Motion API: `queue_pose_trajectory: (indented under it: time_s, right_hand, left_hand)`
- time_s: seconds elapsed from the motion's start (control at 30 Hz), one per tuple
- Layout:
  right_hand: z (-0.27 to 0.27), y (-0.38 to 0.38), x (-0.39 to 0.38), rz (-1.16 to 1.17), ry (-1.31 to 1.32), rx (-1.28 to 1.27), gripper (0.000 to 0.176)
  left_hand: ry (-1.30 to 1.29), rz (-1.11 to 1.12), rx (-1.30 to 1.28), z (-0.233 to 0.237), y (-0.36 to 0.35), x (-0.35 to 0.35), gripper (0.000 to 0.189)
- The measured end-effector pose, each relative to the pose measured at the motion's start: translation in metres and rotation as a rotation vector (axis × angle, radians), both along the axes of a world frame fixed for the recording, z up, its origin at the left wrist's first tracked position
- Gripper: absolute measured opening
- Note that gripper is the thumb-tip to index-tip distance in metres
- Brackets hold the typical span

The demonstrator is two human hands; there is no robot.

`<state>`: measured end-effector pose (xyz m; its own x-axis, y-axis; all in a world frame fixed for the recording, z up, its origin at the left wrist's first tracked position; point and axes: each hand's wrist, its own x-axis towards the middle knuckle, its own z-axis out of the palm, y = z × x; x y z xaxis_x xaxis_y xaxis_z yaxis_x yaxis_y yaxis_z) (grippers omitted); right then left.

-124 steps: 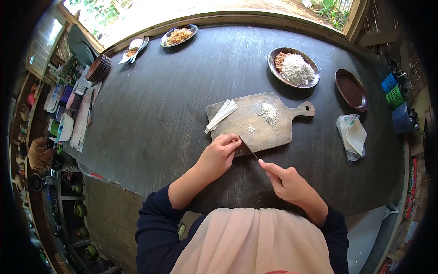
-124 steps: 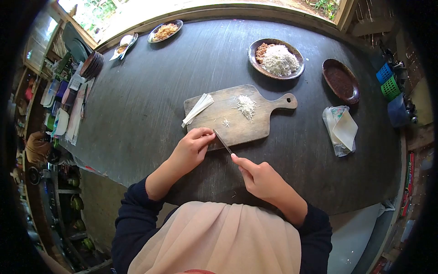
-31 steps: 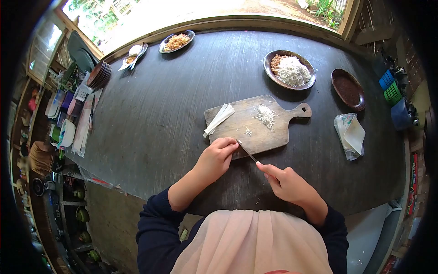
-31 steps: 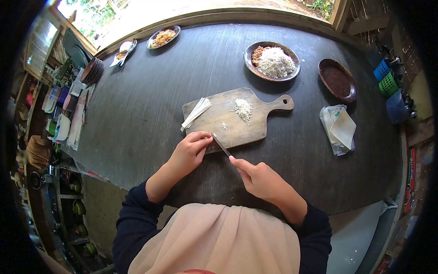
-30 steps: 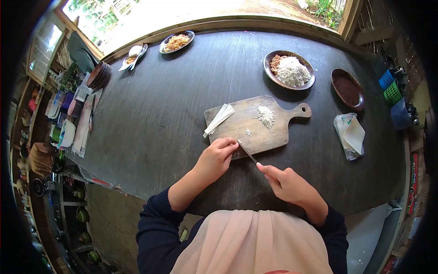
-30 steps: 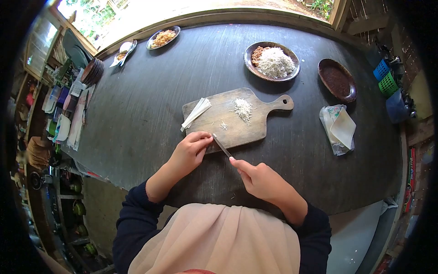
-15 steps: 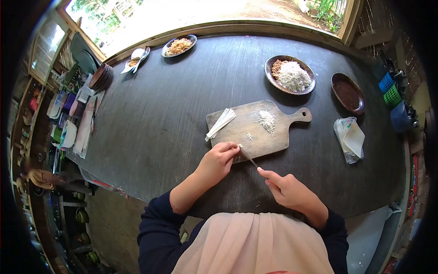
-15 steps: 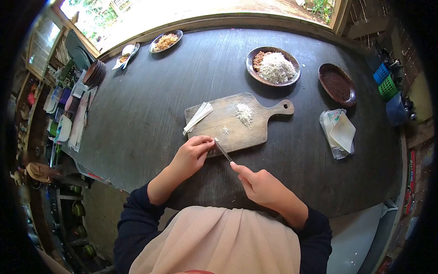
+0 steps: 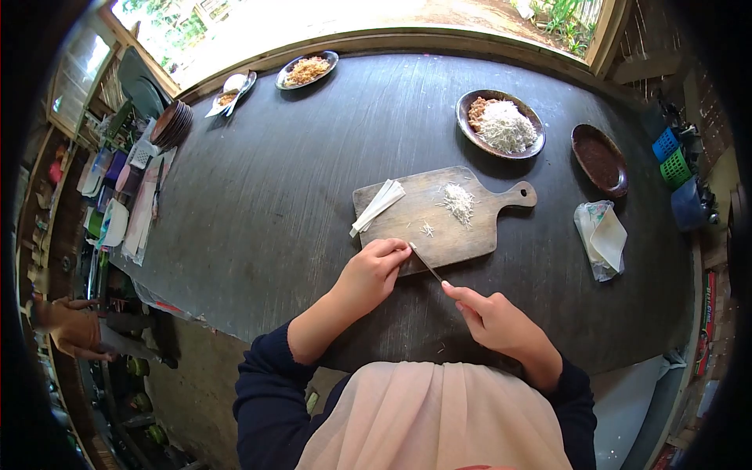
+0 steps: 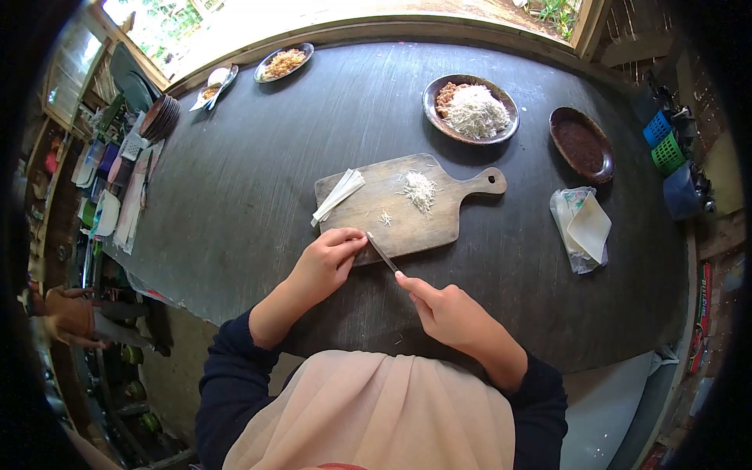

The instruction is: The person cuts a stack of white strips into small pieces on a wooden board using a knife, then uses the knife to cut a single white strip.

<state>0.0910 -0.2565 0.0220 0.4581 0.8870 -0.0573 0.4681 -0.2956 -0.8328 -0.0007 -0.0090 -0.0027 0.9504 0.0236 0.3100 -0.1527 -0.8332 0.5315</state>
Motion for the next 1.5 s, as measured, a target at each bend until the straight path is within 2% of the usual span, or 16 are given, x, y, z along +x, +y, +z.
queue_pose_trajectory:
  time_s: [0.1, 0.53, 0.93, 1.0, 1.23, 1.3, 1.37, 1.5]
  right_hand:
    - [0.014, -0.007, 0.006, 0.02, 0.087, -0.093, 0.036]
    - [0.002, -0.004, 0.0, 0.028, -0.036, 0.046, 0.037]
    - [0.006, 0.0, 0.003, 0.022, 0.049, 0.047, 0.037]
    - [0.008, 0.004, 0.007, -0.008, 0.285, -0.055, 0.037]
    - [0.02, -0.001, 0.01, 0.045, 0.288, -0.103, 0.042]
    - [0.024, -0.005, 0.012, 0.051, 0.291, -0.157, 0.037]
    - [0.022, -0.004, 0.01, 0.046, 0.275, -0.141, 0.037]
    - [0.014, 0.002, 0.005, -0.004, 0.268, -0.086, 0.04]
  left_hand:
    - [-0.013, 0.005, 0.007, -0.002, 0.001, 0.0, 0.031]
    - [-0.024, 0.001, -0.008, -0.002, 0.002, -0.001, 0.03]
    - [-0.011, 0.003, -0.001, -0.001, 0.002, 0.0, 0.03]
    - [-0.015, -0.001, 0.003, -0.002, 0.001, -0.001, 0.03]
    - [-0.029, 0.004, 0.001, -0.002, 0.0, -0.001, 0.028]
    - [-0.027, 0.008, -0.001, -0.002, 0.0, -0.001, 0.026]
    - [-0.031, 0.002, -0.003, -0.003, 0.001, -0.001, 0.031]
    - [-0.02, 0.004, -0.013, -0.004, 0.001, -0.001, 0.03]
